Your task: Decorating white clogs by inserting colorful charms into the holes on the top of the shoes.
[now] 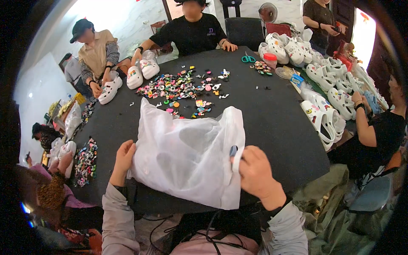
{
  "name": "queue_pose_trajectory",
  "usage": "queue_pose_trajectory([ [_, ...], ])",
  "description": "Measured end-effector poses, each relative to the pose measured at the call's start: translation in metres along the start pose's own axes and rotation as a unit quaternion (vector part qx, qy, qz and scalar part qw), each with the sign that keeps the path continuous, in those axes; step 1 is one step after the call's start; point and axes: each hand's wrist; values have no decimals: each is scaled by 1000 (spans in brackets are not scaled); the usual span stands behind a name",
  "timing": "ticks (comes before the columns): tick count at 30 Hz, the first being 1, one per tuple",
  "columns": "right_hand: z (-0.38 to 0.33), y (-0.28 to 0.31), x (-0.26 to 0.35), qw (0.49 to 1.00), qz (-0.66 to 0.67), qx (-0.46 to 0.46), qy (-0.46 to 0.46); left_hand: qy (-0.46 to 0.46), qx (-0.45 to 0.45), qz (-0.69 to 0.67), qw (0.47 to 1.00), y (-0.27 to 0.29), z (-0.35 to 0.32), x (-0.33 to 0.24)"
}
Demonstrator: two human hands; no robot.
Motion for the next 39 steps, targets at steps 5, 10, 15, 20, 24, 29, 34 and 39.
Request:
queue_pose_trajectory([
  [5,19,-7,27,995,22,61,71,45,43,-41,997,-9,0,5],
  [10,33,-8,31,995,-3,76,59,84,69,-16,994,-10,2,4],
  [15,41,-1,31,995,-12,72,67,74,74,-51,993,-12,1,12],
  [20,49,-2,31,975,20,221,22,38,41,-23,998,-16,2,12],
  [24,56,-18,28,961,-81,263,15,-20,-19,-30,999,-20,1,9],
  [29,61,-26,27,934,-141,327,8,-23,-72,-93,993,-23,-1,-1],
  [34,60,-4,32,986,25,145,77,-71,-195,-149,967,11,11,-9],
  [39,44,38,13,988,-24,145,49,-92,-290,-120,945,97,22,4],
])
Point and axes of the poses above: each hand's wrist, its own z-axis towards the middle knuckle, its own y-axis out of the back of the hand, x = y × z, and after that the axes turned 7 degrees about -y, right-handed
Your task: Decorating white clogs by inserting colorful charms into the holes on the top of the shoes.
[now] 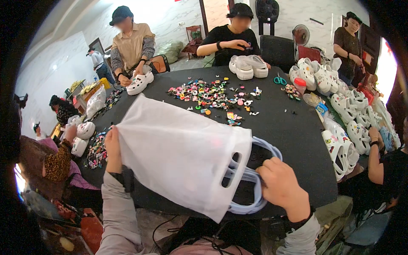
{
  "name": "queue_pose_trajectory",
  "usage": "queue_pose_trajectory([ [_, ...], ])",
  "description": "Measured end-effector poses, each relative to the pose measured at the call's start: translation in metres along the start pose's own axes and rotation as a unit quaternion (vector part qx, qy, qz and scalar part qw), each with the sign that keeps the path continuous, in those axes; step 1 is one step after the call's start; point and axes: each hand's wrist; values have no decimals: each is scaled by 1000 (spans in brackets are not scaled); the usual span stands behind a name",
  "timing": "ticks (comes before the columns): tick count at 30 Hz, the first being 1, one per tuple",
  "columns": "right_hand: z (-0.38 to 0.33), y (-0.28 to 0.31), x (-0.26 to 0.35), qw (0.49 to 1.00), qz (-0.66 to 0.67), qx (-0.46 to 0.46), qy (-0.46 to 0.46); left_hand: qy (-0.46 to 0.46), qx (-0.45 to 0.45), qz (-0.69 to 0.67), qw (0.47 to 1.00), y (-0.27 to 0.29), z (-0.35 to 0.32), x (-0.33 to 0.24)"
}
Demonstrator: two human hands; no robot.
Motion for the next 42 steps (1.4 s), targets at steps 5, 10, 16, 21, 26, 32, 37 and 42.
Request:
queue_pose_trajectory([
  [5,-13,-8,-17,999,32,-8,-42,17,-91,-9,996,41,26,-6],
  [10,-16,-10,-26,994,57,-26,-85,66,-16,-216,974,73,29,-43],
  [16,-20,-9,-23,998,-17,-11,-63,93,74,-332,936,35,6,-99],
  [21,-16,18,3,984,-36,-166,-60,46,51,-386,920,-30,-14,-181],
  [26,7,26,65,978,75,-196,-19,-136,121,-526,831,-123,-68,-252],
  [32,18,3,100,980,65,-178,63,-26,380,-590,712,-172,-158,-318],
  [37,-2,-11,98,990,54,-111,63,53,330,-647,686,-186,-150,-322],
  [42,-15,-28,106,992,77,-55,78,-215,167,-440,856,-194,-129,-303],
])
Point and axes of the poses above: each hand's wrist, its own z-axis towards the middle knuckle, its own y-axis out of the back of the hand, x = y × z, and after that the axes turned 7 degrees about -y, right-handed
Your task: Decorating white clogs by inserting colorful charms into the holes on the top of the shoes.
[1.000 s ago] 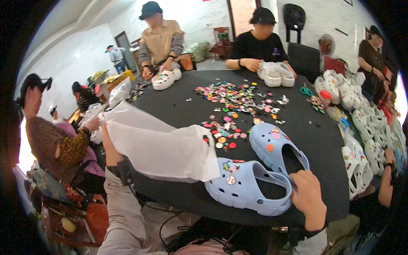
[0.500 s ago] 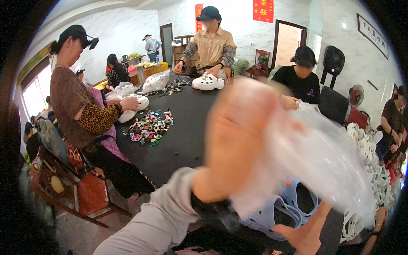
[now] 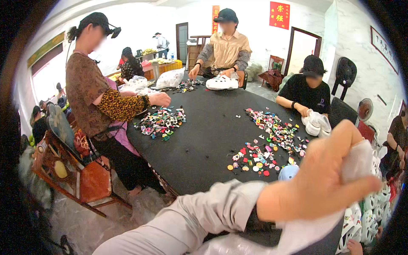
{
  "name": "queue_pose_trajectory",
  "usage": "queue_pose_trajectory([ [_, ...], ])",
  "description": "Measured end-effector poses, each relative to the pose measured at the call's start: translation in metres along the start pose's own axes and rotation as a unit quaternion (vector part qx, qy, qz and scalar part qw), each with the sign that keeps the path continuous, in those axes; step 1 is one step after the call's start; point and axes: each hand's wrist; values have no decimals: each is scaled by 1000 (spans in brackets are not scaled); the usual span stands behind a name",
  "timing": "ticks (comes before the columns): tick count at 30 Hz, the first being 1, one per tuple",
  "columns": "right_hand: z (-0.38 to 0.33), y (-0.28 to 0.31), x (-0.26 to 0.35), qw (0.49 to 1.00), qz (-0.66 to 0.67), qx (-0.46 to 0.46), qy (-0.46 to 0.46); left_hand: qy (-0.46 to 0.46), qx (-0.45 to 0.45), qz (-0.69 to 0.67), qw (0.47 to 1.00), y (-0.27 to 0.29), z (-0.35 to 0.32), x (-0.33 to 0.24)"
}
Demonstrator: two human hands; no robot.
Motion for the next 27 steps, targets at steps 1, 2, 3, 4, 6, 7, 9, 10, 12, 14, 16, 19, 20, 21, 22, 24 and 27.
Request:
queue_pose_trajectory([
  [1,-2,2,3,1000,2,13,3,-90,72,170,979,15,6,11],
  [2,-4,9,5,1000,-3,26,7,-179,136,336,915,28,10,21],
  [3,-6,19,5,999,-12,34,12,-194,202,417,865,40,14,31],
  [4,-10,38,3,999,-33,25,11,-187,278,507,794,53,13,39],
  [6,-14,78,-8,996,-77,-53,-6,-166,410,640,628,82,-11,38],
  [7,-21,97,-12,976,-197,-89,-17,-74,531,584,610,90,-25,35],
  [9,-26,117,-32,948,-260,-179,27,58,654,369,658,95,-56,17],
  [10,-28,121,-42,946,-259,-194,-2,92,648,243,716,93,-69,5],
  [12,-33,94,-59,959,-151,-225,-86,144,501,74,850,78,-85,-11],
  [14,-35,55,-66,962,54,-214,-163,101,398,87,908,67,-82,-11],
  [16,-33,22,-65,959,73,-218,-167,159,197,60,965,64,-68,2],
  [19,-23,0,-48,969,49,-178,-164,168,85,267,945,74,-51,32],
  [20,-17,-2,-39,972,42,-165,-165,150,92,413,894,76,-51,39],
  [21,-11,3,-29,979,36,-137,-149,150,93,413,893,80,-54,45],
  [22,-4,6,-20,974,36,-153,-164,86,181,493,847,83,-56,49],
  [24,5,39,-6,981,-183,-59,-30,21,264,562,784,84,-65,50],
  [27,7,65,16,985,-170,-41,-7,113,539,456,699,79,-81,34],
])
Point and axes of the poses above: each hand's wrist, its own z-axis towards the middle knuckle, its own y-axis out of the back of the hand, x = y × z, and after that the axes turned 7 degrees about -y, right-handed
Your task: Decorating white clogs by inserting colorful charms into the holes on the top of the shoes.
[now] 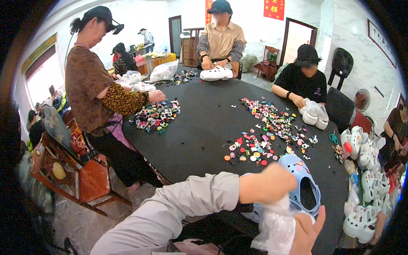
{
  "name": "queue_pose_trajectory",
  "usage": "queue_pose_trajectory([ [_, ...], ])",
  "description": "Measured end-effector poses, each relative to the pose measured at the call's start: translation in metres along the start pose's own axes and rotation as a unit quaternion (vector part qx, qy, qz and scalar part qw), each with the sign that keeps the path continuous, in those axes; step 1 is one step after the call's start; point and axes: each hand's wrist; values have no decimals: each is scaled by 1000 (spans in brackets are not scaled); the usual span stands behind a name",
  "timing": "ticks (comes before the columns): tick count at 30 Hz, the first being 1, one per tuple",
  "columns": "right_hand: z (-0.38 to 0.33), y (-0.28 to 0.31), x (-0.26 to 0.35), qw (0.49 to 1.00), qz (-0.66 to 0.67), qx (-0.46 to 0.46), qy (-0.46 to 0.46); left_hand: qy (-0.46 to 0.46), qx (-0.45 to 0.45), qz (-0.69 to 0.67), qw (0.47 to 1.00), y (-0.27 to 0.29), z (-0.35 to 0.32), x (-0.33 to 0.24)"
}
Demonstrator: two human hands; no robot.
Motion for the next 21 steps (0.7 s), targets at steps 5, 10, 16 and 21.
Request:
queue_pose_trajectory([
  [5,-18,-12,-19,979,115,-160,-54,-166,29,-314,934,0,-22,-34],
  [10,-57,-61,-57,932,308,-180,-61,-163,-75,-446,877,-19,-35,-56],
  [16,-61,-72,-38,937,199,-269,-102,-145,-202,-468,848,-48,-44,-76],
  [21,-69,-10,-40,973,-108,-129,-155,-107,-246,-466,843,-67,-38,-81],
])
Point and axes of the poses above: each hand's wrist, its own z-axis towards the middle knuckle, its own y-axis out of the back of the hand, x = y × z, and after that the axes turned 7 degrees about -y, right-handed
